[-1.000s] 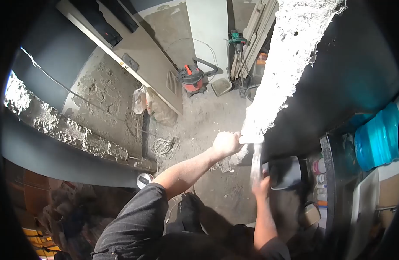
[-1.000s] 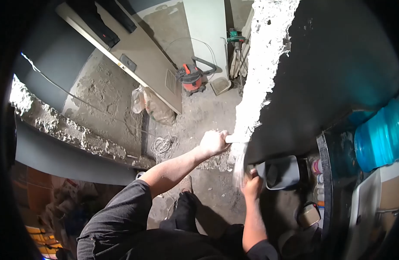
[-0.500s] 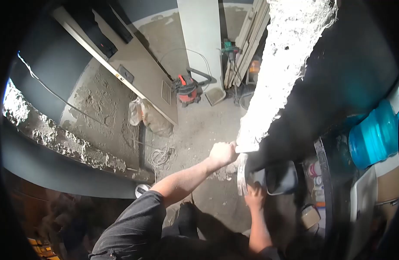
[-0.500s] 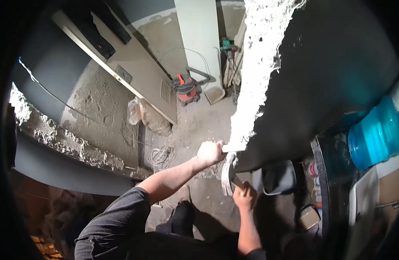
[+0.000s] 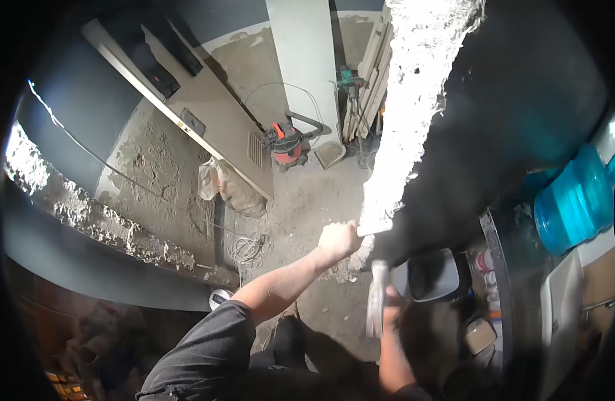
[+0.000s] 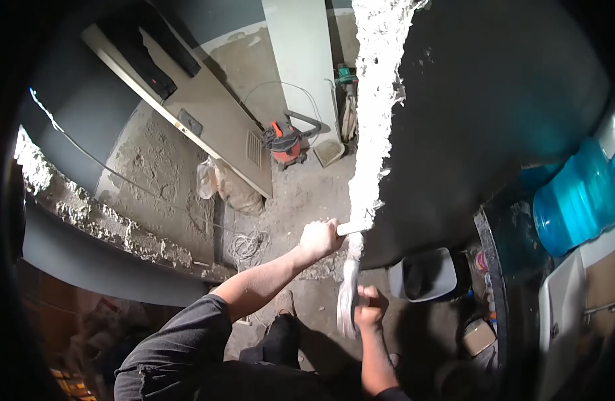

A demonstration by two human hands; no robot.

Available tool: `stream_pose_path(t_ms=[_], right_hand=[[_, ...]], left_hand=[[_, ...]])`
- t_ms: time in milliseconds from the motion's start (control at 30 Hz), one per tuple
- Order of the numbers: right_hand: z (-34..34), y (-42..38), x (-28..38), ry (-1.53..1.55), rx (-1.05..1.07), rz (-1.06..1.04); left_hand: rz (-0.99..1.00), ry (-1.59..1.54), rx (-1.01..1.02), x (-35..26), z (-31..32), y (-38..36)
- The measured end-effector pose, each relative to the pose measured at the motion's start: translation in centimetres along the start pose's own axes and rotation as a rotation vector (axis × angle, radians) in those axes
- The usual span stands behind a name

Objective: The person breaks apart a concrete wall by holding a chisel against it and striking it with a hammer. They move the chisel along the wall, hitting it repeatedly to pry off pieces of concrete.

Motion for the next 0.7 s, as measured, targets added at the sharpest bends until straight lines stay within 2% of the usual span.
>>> stream_pose_path(t_ms=[67,100,133,200,233,267,333,367,400,467,533,600,633,667,700], right_hand=[[4.1,-5.9,-10.0,0.062,0.178,0.317],[-1.4,0.6,2.0,0.123,-0.188,-0.135],[-1.2,0.8,1.1,0.207,-0.162,-0.145],[7.7,-7.3,-20.3,0.543,0.18,0.674],[4.0,-1.8,-11.5,-0.066,0.159,0.293],[4.0,-2.0,-12.2,0.06,0.192,0.372],[2.0,-2.2,-8.5,-0.018,0.038,0.356],[1.5,-4.1,-7.8,-0.038,0.027,0.395],[0.7,-2.9,-4.5,-0.085,-0.107,0.213],[-1.0,-1.9,-0.7,0.014,-0.137,0.04],[-1.1,-0.5,1.3,-0.074,-0.105,0.001],[-1.3,0.7,2.4,0.196,-0.206,-0.155],[-1.1,1.5,2.3,-0.005,-0.199,-0.067],[3.5,-1.9,-8.2,0.057,0.097,0.161],[4.9,-1.3,-9.2,-0.04,0.177,0.259]], left_hand=[[-0.04,0.016,0.059,0.5,0.7,-0.4],[-0.025,0.031,0.042,0.6,0.8,-0.4],[-0.03,0.036,0.035,0.7,0.4,-0.3],[-0.023,0.02,0.039,0.3,0.3,-0.5],[-0.077,-0.002,0.059,0.6,0.3,-0.5],[-0.075,0.002,0.051,0.6,0.4,-0.6],[-0.023,0.085,0.003,0.7,0.1,-0.4],[-0.034,0.032,0.04,0.6,0.1,-0.6],[-0.025,0.023,0.031,0.4,-0.1,-0.6],[0.016,0.01,-0.015,0.6,-0.1,-0.3],[0.034,0.026,-0.004,0.9,-0.2,-0.2],[0.056,0.039,0.007,0.9,-0.5,0.2],[0.064,0.021,0.014,0.8,-0.5,0.2],[0.07,0.003,0.02,0.8,-0.6,0.2],[0.079,0.001,0.019,0.9,-0.4,0.2]])
Point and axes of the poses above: each hand's wrist, its own y-axis towards the middle knuckle, its own z-axis out of the palm, x = y × z, the point moved 10 cm from there along y, towards the middle knuckle, and after that the axes turned 8 degrees about x, right-handed, at the moved point
